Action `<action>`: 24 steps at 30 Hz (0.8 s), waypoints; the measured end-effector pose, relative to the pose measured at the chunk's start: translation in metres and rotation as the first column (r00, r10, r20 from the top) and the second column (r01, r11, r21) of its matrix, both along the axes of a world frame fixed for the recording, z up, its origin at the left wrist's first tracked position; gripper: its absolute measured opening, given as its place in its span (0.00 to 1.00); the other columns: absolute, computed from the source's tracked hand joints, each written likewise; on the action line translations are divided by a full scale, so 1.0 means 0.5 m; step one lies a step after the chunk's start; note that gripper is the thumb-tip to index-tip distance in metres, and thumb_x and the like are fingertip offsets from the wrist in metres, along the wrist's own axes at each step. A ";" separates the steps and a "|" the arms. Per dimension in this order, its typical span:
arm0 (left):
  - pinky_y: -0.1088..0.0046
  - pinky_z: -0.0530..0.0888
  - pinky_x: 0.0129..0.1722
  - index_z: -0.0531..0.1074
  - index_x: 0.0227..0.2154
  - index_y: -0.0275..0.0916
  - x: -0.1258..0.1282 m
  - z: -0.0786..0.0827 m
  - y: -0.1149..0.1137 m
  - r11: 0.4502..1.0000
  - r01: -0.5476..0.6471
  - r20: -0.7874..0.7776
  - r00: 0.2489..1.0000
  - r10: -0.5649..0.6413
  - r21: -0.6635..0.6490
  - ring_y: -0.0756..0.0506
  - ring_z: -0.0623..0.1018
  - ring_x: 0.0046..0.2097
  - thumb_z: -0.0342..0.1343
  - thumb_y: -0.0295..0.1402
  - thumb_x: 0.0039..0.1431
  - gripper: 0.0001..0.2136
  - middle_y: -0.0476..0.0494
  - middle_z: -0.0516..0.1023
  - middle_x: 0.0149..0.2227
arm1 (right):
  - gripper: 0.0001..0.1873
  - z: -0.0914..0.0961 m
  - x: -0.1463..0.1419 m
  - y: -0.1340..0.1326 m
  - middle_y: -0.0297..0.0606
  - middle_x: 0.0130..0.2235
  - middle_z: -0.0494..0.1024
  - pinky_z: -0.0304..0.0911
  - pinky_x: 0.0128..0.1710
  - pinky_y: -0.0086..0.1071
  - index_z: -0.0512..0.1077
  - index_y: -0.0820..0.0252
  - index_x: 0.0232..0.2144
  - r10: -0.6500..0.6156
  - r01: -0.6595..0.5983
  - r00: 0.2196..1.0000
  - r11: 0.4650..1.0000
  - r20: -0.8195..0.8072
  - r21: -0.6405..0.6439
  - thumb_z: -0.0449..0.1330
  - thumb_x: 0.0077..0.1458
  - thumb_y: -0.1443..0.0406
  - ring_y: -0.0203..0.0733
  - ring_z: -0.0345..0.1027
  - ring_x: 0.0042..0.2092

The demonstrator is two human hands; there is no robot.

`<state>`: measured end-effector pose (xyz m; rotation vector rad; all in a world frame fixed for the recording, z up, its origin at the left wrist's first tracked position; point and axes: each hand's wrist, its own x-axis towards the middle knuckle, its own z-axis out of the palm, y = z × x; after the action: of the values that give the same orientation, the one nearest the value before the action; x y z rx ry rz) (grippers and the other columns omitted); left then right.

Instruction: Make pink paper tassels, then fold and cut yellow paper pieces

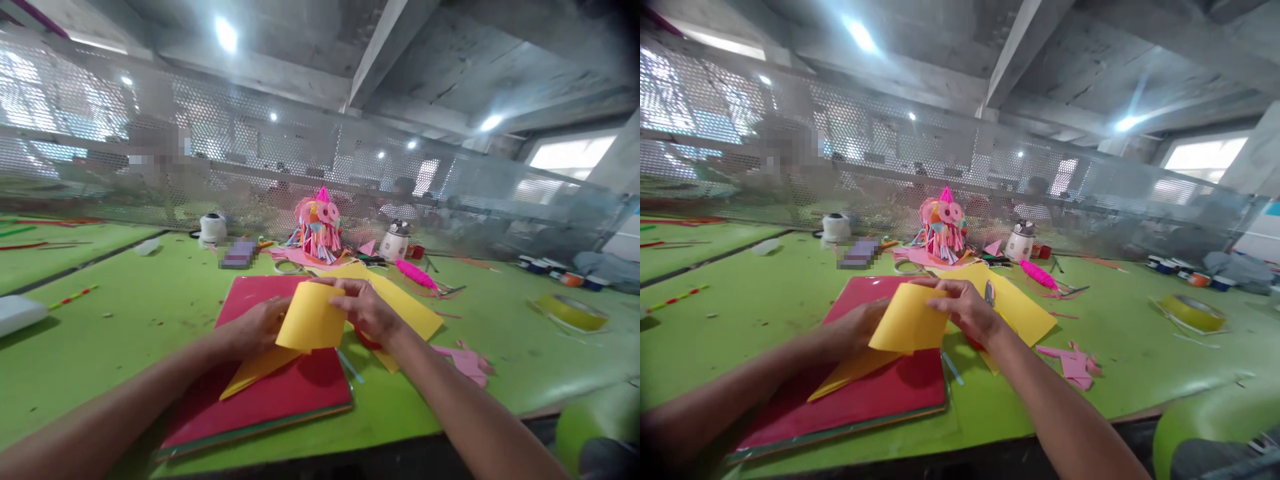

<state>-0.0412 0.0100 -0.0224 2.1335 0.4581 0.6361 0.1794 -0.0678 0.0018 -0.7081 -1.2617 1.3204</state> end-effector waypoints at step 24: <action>0.71 0.75 0.36 0.74 0.26 0.36 -0.025 0.001 0.029 0.799 0.021 0.207 0.970 0.131 -0.601 0.46 0.78 0.33 0.68 0.32 0.45 0.09 0.45 0.80 0.29 | 0.15 -0.040 0.028 0.044 0.35 0.28 0.80 0.68 0.32 0.33 0.76 0.60 0.29 -0.233 0.237 0.971 0.964 0.054 -0.119 0.73 0.37 0.61 0.41 0.74 0.28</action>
<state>-0.0538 0.0248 -0.0218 1.4199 0.5088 0.6632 0.1932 -0.0458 -0.0182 -0.9465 -1.0946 1.2011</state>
